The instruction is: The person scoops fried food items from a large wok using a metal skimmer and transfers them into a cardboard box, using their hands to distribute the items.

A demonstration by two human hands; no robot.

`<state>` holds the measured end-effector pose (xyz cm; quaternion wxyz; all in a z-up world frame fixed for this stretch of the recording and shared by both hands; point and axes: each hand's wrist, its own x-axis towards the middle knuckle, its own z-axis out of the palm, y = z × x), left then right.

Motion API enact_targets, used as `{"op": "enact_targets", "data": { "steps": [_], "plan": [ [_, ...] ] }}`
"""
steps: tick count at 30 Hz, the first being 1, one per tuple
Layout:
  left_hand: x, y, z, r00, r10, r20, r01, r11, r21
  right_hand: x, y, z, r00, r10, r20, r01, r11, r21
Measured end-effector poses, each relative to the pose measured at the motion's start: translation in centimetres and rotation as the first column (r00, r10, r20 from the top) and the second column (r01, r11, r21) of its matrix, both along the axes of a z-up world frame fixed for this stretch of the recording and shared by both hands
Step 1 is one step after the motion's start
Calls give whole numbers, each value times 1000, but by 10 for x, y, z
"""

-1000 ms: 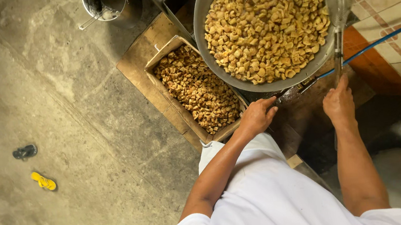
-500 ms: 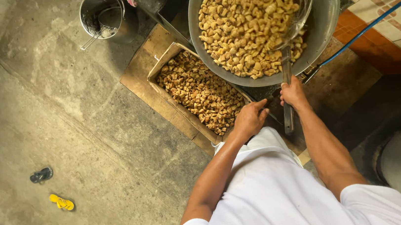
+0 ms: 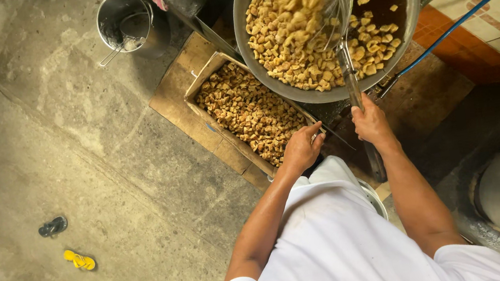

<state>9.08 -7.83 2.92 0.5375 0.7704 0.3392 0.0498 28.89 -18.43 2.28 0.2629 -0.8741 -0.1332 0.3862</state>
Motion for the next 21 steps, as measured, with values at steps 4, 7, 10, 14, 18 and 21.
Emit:
{"op": "enact_targets", "data": {
  "steps": [4, 7, 10, 14, 18, 21],
  "plan": [
    [0, -5, 0, 999, -2, -42, 0, 999, -39, 17, 12, -50, 961, -164, -223, 180, 982, 52],
    [11, -7, 1, 998, -23, -56, 21, 999, -34, 41, 8, -88, 949, -208, -237, 213, 977, -2],
    [19, -13, 1, 997, -22, -71, 19, 999, -51, 57, -1, -96, 987, -116, -113, 113, 993, -36],
    [17, -17, -5, 999, 15, -39, -16, 1000, -15, 73, -13, -75, 988, 94, 119, -73, 983, -170],
    [16, -17, -9, 1000, 23, -15, -23, 1000, 3, 71, -56, -59, 864, 249, 437, -233, 968, -92],
    [17, -21, -11, 1000, 7, 4, -7, 1000, 0, 59, -84, -55, 869, 194, 454, -150, 980, -130]
  ]
}}
